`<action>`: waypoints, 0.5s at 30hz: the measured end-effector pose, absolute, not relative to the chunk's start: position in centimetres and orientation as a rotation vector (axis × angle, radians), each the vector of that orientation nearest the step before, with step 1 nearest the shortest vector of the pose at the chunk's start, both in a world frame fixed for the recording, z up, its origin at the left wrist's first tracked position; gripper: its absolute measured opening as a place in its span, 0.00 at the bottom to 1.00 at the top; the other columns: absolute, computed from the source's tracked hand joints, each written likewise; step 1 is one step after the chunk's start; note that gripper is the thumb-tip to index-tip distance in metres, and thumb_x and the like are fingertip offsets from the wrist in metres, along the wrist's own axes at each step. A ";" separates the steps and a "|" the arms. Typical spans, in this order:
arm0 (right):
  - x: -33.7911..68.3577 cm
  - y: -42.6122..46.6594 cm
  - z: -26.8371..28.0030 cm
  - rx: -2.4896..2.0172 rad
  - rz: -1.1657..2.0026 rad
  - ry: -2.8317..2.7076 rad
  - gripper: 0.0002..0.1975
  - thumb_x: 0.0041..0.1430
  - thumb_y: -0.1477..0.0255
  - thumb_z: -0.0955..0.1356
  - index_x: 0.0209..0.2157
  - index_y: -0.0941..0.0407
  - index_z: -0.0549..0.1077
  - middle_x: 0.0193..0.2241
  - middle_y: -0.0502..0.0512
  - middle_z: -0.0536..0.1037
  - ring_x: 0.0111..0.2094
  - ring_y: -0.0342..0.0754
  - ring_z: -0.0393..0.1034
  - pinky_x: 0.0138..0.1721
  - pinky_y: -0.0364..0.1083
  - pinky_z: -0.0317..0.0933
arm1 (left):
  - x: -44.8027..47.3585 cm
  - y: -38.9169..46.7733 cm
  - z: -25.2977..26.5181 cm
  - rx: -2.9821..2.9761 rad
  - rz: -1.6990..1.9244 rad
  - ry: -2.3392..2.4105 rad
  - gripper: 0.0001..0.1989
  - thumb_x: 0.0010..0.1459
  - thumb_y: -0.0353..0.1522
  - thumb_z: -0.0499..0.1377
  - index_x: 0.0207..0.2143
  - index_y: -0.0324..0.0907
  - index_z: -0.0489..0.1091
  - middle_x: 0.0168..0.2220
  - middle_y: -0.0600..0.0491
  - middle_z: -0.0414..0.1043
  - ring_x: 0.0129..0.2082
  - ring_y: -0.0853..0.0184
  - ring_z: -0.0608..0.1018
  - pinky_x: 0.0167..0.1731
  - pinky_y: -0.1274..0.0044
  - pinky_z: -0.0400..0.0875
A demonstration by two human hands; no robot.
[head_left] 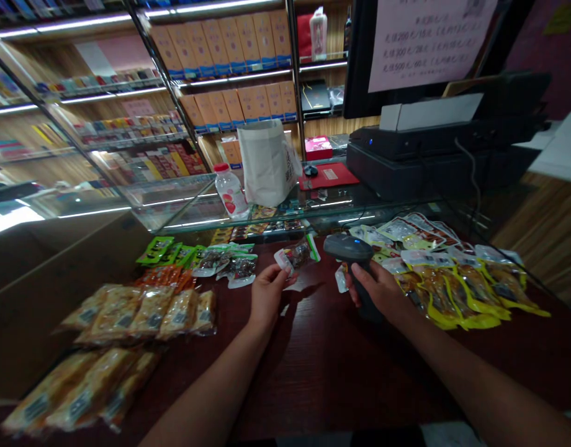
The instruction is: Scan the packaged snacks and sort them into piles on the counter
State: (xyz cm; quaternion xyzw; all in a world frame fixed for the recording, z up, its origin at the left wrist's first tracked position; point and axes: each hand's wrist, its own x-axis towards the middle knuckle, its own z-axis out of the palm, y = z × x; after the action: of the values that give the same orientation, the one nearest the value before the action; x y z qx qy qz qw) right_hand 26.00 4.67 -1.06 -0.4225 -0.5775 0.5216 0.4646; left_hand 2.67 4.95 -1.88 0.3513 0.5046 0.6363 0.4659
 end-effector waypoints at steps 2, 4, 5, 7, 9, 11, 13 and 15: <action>25.8 4.3 -0.9 -1.054 1.290 -1.469 0.20 0.62 0.50 0.65 0.31 0.54 0.70 0.19 0.46 0.73 0.15 0.42 0.66 0.18 0.42 0.63 | 2.4 5.1 -2.1 0.893 1.594 1.267 0.18 0.41 0.39 0.75 0.32 0.37 0.79 0.30 0.53 0.80 0.29 0.68 0.81 0.36 0.76 0.77; 25.7 4.0 -0.7 -1.072 1.286 -1.519 0.19 0.62 0.52 0.66 0.29 0.54 0.69 0.16 0.45 0.72 0.15 0.42 0.66 0.19 0.42 0.62 | 2.3 5.2 -2.2 0.930 1.615 1.288 0.17 0.43 0.39 0.73 0.32 0.37 0.79 0.30 0.53 0.80 0.30 0.67 0.81 0.37 0.75 0.77; 25.6 3.8 -0.5 -1.078 1.283 -1.538 0.19 0.62 0.53 0.66 0.29 0.54 0.69 0.15 0.45 0.71 0.15 0.42 0.66 0.20 0.42 0.62 | 2.2 5.3 -2.2 0.947 1.621 1.297 0.16 0.43 0.39 0.73 0.32 0.38 0.79 0.31 0.53 0.80 0.30 0.67 0.81 0.38 0.75 0.77; 25.6 3.5 -0.2 -1.083 1.280 -1.562 0.18 0.62 0.53 0.66 0.30 0.54 0.69 0.15 0.44 0.71 0.15 0.42 0.67 0.20 0.42 0.62 | 2.2 5.3 -2.2 0.976 1.625 1.312 0.14 0.45 0.38 0.72 0.32 0.38 0.79 0.32 0.52 0.80 0.31 0.66 0.82 0.39 0.74 0.77; 25.7 3.4 -0.2 -1.081 1.284 -1.575 0.17 0.62 0.53 0.65 0.30 0.53 0.68 0.15 0.44 0.72 0.16 0.42 0.67 0.21 0.42 0.62 | 2.2 5.2 -2.2 0.988 1.627 1.322 0.13 0.46 0.38 0.71 0.32 0.38 0.79 0.32 0.52 0.81 0.32 0.66 0.82 0.39 0.73 0.77; 25.8 3.5 -0.3 -1.076 1.285 -1.580 0.17 0.63 0.54 0.65 0.31 0.53 0.68 0.16 0.44 0.71 0.16 0.42 0.67 0.21 0.42 0.62 | 2.2 5.2 -2.2 0.992 1.624 1.330 0.13 0.46 0.38 0.71 0.32 0.38 0.79 0.32 0.52 0.81 0.32 0.65 0.82 0.40 0.73 0.77; 25.8 3.6 -0.4 -1.069 1.283 -1.578 0.17 0.63 0.54 0.64 0.31 0.53 0.67 0.16 0.44 0.71 0.16 0.42 0.67 0.21 0.42 0.62 | 2.1 5.3 -2.3 0.990 1.619 1.335 0.14 0.46 0.38 0.71 0.32 0.38 0.79 0.32 0.52 0.81 0.31 0.66 0.82 0.40 0.73 0.77; 25.8 3.6 -0.5 -1.064 1.282 -1.578 0.17 0.63 0.53 0.64 0.32 0.53 0.67 0.16 0.44 0.71 0.16 0.42 0.67 0.21 0.42 0.62 | 2.1 5.3 -2.4 0.989 1.613 1.336 0.14 0.46 0.38 0.71 0.33 0.38 0.79 0.32 0.52 0.81 0.31 0.66 0.82 0.40 0.73 0.77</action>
State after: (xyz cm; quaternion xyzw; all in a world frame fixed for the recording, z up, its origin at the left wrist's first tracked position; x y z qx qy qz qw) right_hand 25.84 3.63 -0.48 -0.4228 -0.6269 0.5093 0.4109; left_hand 2.11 5.31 -2.37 0.3912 0.5284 0.6380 0.4010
